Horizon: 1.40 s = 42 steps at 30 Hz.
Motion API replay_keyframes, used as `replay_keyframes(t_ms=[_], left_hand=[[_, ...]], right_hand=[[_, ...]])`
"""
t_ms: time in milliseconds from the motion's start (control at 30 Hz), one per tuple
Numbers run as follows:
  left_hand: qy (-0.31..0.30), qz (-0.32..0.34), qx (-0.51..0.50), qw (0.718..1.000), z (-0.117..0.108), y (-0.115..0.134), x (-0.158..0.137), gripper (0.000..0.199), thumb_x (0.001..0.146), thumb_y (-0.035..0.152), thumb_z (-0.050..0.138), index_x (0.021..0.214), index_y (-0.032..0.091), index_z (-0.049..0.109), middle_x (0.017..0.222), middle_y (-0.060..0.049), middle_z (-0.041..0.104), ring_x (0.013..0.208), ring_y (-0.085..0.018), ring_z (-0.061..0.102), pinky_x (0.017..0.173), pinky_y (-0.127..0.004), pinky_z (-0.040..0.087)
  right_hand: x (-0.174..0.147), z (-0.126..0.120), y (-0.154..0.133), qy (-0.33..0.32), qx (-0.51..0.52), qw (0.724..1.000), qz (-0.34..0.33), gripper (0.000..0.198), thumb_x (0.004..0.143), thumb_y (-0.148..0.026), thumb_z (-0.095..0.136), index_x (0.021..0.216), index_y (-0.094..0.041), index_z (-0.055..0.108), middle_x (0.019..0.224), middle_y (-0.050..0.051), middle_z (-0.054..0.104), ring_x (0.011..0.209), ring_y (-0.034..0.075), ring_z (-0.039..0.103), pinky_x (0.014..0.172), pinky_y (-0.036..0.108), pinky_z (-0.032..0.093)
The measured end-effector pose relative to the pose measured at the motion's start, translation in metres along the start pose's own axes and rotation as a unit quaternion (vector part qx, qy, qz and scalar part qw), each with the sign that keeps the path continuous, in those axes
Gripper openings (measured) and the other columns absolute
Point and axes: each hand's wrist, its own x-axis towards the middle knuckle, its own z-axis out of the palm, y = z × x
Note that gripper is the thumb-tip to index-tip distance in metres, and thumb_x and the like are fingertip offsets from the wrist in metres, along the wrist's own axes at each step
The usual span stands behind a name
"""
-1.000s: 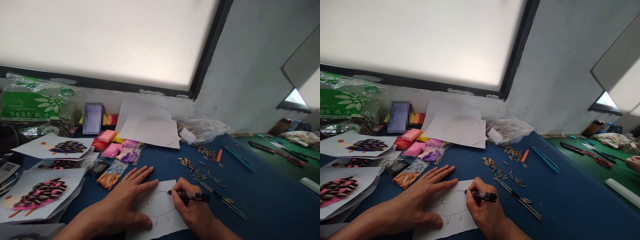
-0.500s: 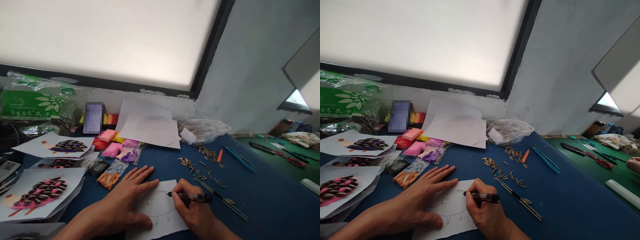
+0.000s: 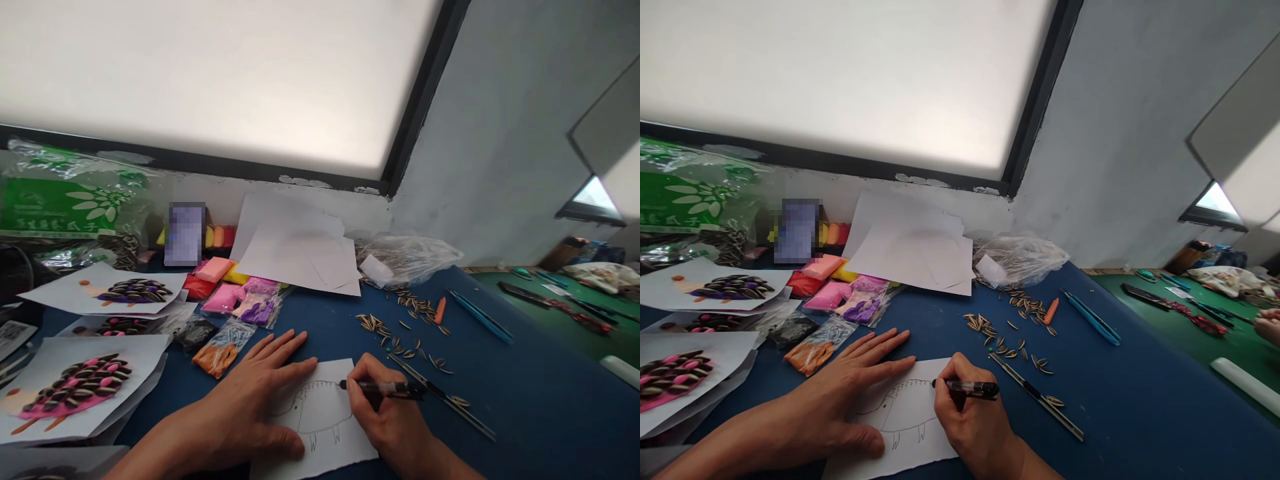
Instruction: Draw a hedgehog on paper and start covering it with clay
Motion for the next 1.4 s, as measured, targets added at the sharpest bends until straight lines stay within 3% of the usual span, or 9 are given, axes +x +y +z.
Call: replay_keyframes(t_ms=[700,1033,1400], left_hand=[[0.016,0.016,-0.003,1.0,0.002,-0.004,0.0,0.091,0.071,0.051,0.083,0.149,0.036,0.038,0.163,-0.006,0.009,0.148,-0.038,0.006,0.115,-0.064,0.014],[0.024,0.018,-0.013,0.999,0.0,0.0,0.0,0.091,0.07,0.052,0.084,0.148,0.034,0.04,0.162,-0.006,0.012,0.148,-0.039,0.009,0.116,-0.063,0.015],[0.013,0.013,0.0,1.0,0.0,0.0,0.001,0.094,0.07,0.052,0.084,0.15,0.032,0.038,0.163,-0.007,0.01,0.149,-0.037,0.007,0.117,-0.061,0.014]], right_hand=[[-0.001,0.001,0.003,0.001,-0.023,1.0,0.006,0.022,0.09,-0.022,0.044,0.069,-0.022,0.048,0.057,-0.004,0.049,0.047,0.012,0.048,0.048,0.023,0.038],[-0.005,0.001,-0.013,-0.013,0.018,0.998,-0.063,0.014,0.089,-0.019,0.05,0.077,-0.02,0.057,0.059,-0.003,0.056,0.048,0.012,0.051,0.049,0.021,0.039],[-0.006,0.015,-0.01,-0.024,0.041,0.998,-0.036,0.01,0.091,-0.022,0.05,0.084,-0.02,0.056,0.062,-0.002,0.058,0.052,0.012,0.055,0.052,0.021,0.042]])
